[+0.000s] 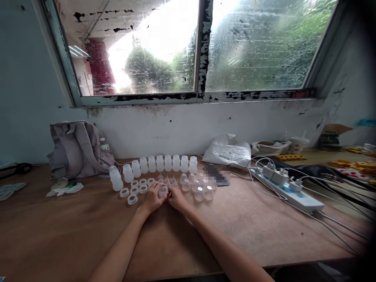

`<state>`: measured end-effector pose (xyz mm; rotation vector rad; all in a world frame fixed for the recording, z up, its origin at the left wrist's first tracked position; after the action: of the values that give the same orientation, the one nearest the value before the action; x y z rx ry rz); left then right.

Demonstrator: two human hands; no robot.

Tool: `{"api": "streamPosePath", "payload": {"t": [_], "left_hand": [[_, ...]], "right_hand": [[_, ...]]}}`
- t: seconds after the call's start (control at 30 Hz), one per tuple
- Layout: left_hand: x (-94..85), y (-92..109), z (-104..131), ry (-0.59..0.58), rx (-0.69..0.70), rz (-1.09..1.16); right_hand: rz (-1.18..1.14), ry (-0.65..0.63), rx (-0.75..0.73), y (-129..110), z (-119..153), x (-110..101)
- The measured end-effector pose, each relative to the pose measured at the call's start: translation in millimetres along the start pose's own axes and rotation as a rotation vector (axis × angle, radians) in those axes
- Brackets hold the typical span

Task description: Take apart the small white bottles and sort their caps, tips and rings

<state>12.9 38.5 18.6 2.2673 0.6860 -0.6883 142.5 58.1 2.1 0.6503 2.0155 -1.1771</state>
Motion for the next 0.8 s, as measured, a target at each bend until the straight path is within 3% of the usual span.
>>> {"api": "streamPosePath", "payload": {"t": [0.2, 0.47, 0.7, 0.8], "left_hand": [[-5.7, -2.7, 2.1, -0.138, 0.006, -0.022], [-0.3, -10.4, 2.0, -0.265, 0.028, -0.06], [-1.4, -13.4, 1.9, -0.243, 0.023, -0.061], [-2.5, -14.9, 0.8, -0.164, -0.004, -0.01]], "right_hand": [[-0.12, -0.01, 0.049, 5.2, 0.4, -4.6], [-0.076, -0.024, 0.038, 10.0, -0.7, -0.2], [-0.062, -0.043, 0.043, 7.7, -0.7, -2.4], [-0.082, -0.038, 0.051, 7.5, -0.4, -4.5]]}}
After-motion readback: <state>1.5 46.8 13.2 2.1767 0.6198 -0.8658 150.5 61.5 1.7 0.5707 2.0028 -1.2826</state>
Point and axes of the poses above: each hand's wrist, its own z-axis away from the middle knuckle, its own x-axis out of the palm, y = z × x, the point moved 2 cm from there along -z, towards the middle knuckle, and after that the axes turned 5 degrees about z, right-handed, at the moved point
